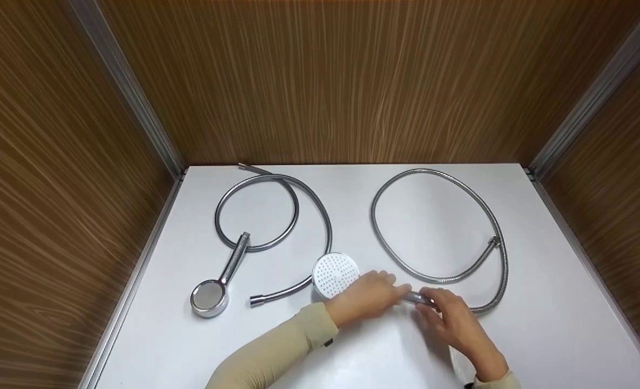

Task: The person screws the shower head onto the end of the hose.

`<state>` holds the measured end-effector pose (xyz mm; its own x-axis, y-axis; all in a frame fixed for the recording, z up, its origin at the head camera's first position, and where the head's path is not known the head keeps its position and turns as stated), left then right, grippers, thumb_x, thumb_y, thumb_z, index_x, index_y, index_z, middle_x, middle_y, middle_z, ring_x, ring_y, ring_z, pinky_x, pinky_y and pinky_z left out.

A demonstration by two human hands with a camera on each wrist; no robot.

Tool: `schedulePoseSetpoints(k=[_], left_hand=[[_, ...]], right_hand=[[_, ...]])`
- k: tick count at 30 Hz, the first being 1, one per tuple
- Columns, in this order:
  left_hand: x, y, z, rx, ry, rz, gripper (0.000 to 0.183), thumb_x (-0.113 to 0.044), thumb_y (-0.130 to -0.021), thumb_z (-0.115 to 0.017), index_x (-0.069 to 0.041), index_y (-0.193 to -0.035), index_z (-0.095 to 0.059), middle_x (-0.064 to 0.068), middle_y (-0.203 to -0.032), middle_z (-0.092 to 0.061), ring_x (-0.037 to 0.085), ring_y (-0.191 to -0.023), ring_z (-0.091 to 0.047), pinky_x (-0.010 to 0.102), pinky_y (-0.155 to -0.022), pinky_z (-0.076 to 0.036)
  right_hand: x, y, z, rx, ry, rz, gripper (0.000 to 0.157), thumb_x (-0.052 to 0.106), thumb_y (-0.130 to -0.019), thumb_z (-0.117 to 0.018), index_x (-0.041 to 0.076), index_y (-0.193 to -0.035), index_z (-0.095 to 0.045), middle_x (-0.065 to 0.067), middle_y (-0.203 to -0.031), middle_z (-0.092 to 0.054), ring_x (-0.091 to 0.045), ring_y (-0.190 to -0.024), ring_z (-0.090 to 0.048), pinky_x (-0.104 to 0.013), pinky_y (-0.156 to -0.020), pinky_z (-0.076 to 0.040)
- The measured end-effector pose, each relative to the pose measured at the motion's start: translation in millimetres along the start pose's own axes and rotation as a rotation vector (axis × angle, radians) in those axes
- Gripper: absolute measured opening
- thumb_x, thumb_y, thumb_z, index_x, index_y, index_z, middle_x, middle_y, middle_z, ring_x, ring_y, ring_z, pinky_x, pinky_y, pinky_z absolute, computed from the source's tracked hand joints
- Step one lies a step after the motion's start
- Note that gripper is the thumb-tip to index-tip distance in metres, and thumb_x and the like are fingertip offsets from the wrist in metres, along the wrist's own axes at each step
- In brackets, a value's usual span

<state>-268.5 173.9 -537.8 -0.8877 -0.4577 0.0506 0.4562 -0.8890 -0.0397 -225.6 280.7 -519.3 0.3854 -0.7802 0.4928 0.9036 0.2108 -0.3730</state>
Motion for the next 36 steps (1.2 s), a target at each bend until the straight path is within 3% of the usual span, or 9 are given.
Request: schedulePoseSetpoints(k=[6, 14, 26, 36], left_hand=[[0.4, 0.5, -0.8, -0.001, -0.003, -0.002, 0.027, -0.036, -0.107, -0.058, -0.027, -0.133, -0.058, -0.002, -0.095, -0.067, 0.013, -0.080, -0.057, 0.024, -0.072, -0.049], [0.7, 0.1, -3.3, 0.023, -0.005, 0.009, 0.029, -0.035, -0.109, -0.054, -0.028, -0.136, -0.058, -0.002, -0.098, -0.069, 0.013, -0.084, -0.059, 0.025, -0.075, -0.051], [1.8, -1.6, -3.4, 0.032, 0.003, 0.011, 0.029, -0.037, -0.109, -0.055, -0.028, -0.136, -0.057, -0.003, -0.097, -0.068, 0.012, -0.084, -0.059, 0.023, -0.075, -0.051], [1.5, -2.1, -1.6, 0.008, -0.017, -0.001, 0.024, -0.033, -0.107, -0.059, -0.026, -0.130, -0.058, -0.003, -0.092, -0.067, 0.013, -0.077, -0.056, 0.023, -0.068, -0.047]], right_hand=[[-2, -1, -1.7, 0.003, 0.011, -0.012, 0.035, 0.001, -0.079, -0.087, 0.004, -0.109, -0.070, 0.000, -0.092, -0.071, -0.010, -0.078, -0.062, -0.031, -0.067, -0.054], [-10, -2, -6.5, 0.058, -0.013, -0.084, 0.033, 0.000, -0.082, -0.086, 0.012, -0.106, -0.066, 0.008, -0.086, -0.066, -0.005, -0.076, -0.057, -0.029, -0.066, -0.050], [0, -2, -1.6, 0.000, 0.005, 0.026, 0.028, 0.000, -0.084, -0.084, 0.006, -0.107, -0.069, 0.003, -0.089, -0.069, -0.007, -0.077, -0.058, -0.032, -0.067, -0.051], [-2, -2, -2.8, 0.004, -0.006, -0.003, 0.028, 0.002, -0.085, -0.084, 0.005, -0.109, -0.071, 0.000, -0.093, -0.071, -0.008, -0.079, -0.059, -0.031, -0.067, -0.051]])
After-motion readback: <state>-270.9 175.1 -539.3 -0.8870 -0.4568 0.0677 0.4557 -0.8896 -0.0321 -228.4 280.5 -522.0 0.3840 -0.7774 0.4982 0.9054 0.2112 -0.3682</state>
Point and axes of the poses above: each hand's wrist, its own y-axis away from the middle knuckle, its own z-axis out of the back of the hand, x = y × z, the point moved 10 cm from there along -y, towards the middle knuckle
